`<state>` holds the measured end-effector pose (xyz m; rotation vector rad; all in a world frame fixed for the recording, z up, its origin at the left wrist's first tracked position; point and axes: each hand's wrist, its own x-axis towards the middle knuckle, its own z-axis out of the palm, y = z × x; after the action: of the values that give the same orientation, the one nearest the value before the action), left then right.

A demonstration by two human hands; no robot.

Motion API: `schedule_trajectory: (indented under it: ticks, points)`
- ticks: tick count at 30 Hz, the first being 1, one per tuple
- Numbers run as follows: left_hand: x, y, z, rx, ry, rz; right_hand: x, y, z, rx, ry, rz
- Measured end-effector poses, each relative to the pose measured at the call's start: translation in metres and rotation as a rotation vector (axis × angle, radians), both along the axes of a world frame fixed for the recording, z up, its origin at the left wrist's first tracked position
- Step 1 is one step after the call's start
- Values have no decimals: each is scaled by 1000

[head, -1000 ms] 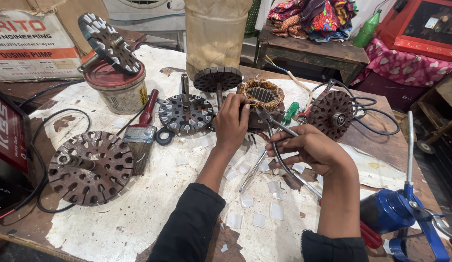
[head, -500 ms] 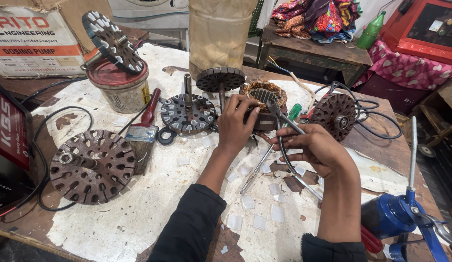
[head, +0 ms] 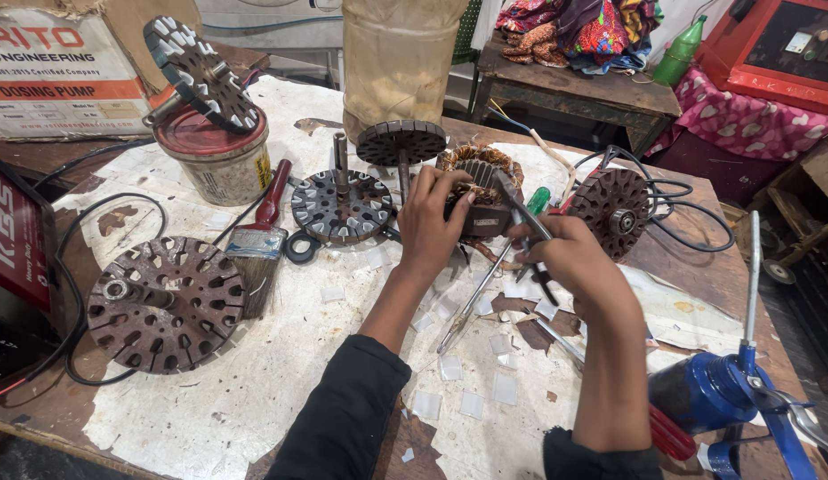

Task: The person works on an electric motor stator at a cluttered repair bench, pressing white insulation wedges into the copper winding slots by hand and rotating the stator to reach each slot. They then use a screwdriver to work around the slots and pliers to trim or adjust the winding, continuing around the stator.

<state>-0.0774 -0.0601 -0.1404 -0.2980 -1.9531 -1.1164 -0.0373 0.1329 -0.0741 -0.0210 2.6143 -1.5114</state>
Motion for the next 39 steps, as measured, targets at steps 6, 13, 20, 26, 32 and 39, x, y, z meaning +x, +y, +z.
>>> schedule_trajectory:
  ticks: [6,13,20,26,32,39]
  points:
    - [0,2,0,-72,10,36,0,6,-3,417,325,52]
    - [-2,7,-1,-64,4,99,3,3,4,175,59,22]
    - [-8,18,1,-76,-140,140,0,11,4,62,42,-107]
    - [-5,25,3,-115,-112,187,-13,31,-10,49,-8,-120]
    - [2,31,13,-61,-216,193,-13,41,-20,85,-32,-88]
    - [2,22,28,-41,-328,141,-3,39,-16,44,-100,-142]
